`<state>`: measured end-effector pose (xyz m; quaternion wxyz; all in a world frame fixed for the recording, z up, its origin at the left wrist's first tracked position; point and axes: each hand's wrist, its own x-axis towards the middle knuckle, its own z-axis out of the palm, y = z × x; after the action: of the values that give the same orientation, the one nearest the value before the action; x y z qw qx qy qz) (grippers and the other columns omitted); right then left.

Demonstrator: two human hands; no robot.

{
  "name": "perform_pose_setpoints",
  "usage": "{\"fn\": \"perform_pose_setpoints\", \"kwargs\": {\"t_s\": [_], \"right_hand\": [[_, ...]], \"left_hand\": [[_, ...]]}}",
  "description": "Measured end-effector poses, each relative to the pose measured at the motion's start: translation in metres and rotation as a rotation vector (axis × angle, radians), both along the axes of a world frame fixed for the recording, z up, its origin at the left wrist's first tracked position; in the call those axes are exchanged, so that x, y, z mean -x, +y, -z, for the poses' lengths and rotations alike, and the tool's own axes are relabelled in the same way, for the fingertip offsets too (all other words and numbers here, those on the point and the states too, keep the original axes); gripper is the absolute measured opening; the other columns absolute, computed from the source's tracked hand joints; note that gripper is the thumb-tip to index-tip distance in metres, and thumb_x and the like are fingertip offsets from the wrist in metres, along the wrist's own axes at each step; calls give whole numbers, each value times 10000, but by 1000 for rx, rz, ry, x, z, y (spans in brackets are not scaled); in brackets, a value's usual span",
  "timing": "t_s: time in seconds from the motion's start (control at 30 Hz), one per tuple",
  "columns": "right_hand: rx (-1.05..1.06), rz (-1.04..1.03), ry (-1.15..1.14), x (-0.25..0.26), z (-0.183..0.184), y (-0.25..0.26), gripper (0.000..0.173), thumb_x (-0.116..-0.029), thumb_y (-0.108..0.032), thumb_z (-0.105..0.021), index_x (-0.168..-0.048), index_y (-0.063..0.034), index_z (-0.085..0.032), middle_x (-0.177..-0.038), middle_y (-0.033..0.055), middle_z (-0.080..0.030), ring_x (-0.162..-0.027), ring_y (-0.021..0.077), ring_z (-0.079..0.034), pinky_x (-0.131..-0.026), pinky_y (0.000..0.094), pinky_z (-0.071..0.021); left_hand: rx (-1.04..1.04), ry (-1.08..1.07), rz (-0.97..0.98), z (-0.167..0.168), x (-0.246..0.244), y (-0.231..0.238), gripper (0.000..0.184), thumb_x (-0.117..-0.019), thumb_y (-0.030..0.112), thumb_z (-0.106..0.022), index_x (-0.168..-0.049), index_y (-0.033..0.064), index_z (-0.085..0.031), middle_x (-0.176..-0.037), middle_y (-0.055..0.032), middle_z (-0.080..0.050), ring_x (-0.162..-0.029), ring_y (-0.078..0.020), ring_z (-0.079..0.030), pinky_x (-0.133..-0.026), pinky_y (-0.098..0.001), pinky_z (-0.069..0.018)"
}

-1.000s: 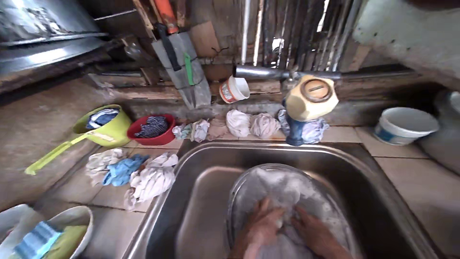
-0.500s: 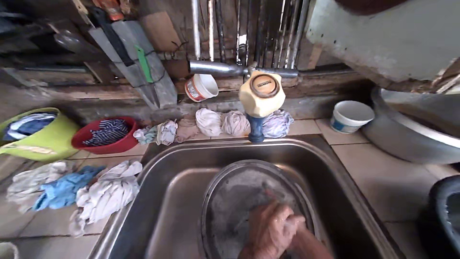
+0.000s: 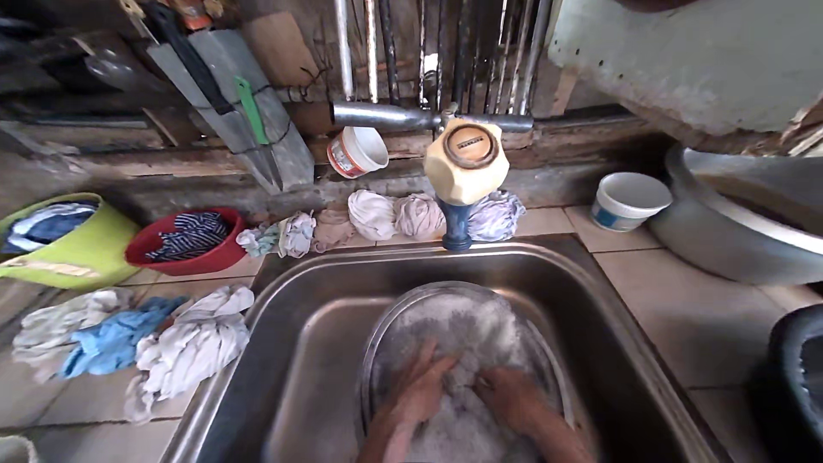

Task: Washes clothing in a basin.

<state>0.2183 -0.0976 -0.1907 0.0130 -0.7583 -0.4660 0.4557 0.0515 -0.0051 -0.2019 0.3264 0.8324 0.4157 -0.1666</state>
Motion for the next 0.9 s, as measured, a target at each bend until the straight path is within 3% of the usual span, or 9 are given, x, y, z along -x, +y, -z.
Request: {"fn": "perform_pose_setpoints", "kwargs": {"t_s": [0.07, 0.2, 0.3, 0.4, 0.5, 0.63, 0.73, 0.83, 0.9], "right_hand": [[-57, 141, -14, 1, -4, 1, 415, -1031, -351, -568, -1196, 15, -674, -1217, 243, -664, -1201, 395, -612, -1036, 575, -456], [-487, 572, 430, 1, 18, 4, 486, -1063, -290, -489, -1475, -36, -444, -1462, 207, -510, -1336, 292, -520, -1098, 461, -453], [-434, 843, 736, 11, 11, 1, 605, -1085, -485, -363, -1582, -140, -345, -1546, 112, -472, -1380, 207, -502, -1123, 462, -448], [-438, 999, 858, 20, 18, -14, 371, -1104, -185, -350, -1392, 20, -460, -1128, 138, -642, -975, 148, -651, -837, 346, -564], [-413, 876, 778, 22, 21, -24, 334, -1079, -92, -392, -1343, 76, -511, -1124, 124, -646, -986, 85, -622, -887, 258, -529], [-420, 825, 612, 26, -7, 1, 468, -1112, -350, -368, -1337, -1, -585, -1239, 160, -652, -1135, 198, -636, -990, 408, -526], [-525, 605, 429, 14, -5, 4, 509, -1109, -318, -375, -1506, -5, -437, -1425, 231, -560, -1313, 287, -562, -1120, 459, -439], [-435, 335, 180, 8, 8, 5, 494, -1100, -265, -407, -1554, -74, -363, -1328, 217, -627, -1170, 337, -654, -1016, 519, -510], [-236, 198, 126, 7, 7, 4, 515, -1098, -440, -388, -1408, -54, -528, -1196, 226, -675, -1107, 379, -666, -972, 585, -502]], "left_hand": [[-116, -41, -186, 7, -6, -1, 539, -996, 254, -617, -1521, 272, -496, -1675, -125, -282, -1302, -370, -583, -999, -542, -531], [104, -429, -689, 9, -21, -9, 761, -942, 338, -702, -1571, 71, -368, -1505, -213, -507, -1372, -324, -525, -1136, -497, -438], [-6, -681, -564, -10, -32, -31, 569, -918, 350, -732, -1350, -1, -611, -1253, -159, -692, -1186, -222, -662, -1060, -423, -519], [-420, -849, -295, -17, -47, -55, 408, -887, 414, -750, -951, 11, -749, -899, -111, -744, -823, -216, -734, -747, -404, -609], [-709, -854, -108, 5, -46, -46, 432, -933, 500, -655, -792, 95, -702, -749, -52, -696, -635, -174, -696, -542, -359, -587], [-519, -493, -281, 0, -25, -12, 530, -1045, 479, -498, -1096, 7, -733, -1045, -200, -719, -996, -369, -713, -873, -530, -580], [-348, -239, -436, -6, -15, -3, 612, -1017, 570, -504, -1454, 145, -564, -1437, -236, -545, -1335, -477, -494, -1067, -626, -425], [-119, -176, -218, -6, -7, -8, 664, -1037, 409, -563, -1627, 248, -306, -1658, -208, -279, -1487, -424, -349, -1175, -538, -374], [-97, -370, -18, 7, -1, 2, 681, -964, 129, -657, -1582, 278, -413, -1673, -145, -282, -1515, -315, -342, -1213, -445, -355]]}}
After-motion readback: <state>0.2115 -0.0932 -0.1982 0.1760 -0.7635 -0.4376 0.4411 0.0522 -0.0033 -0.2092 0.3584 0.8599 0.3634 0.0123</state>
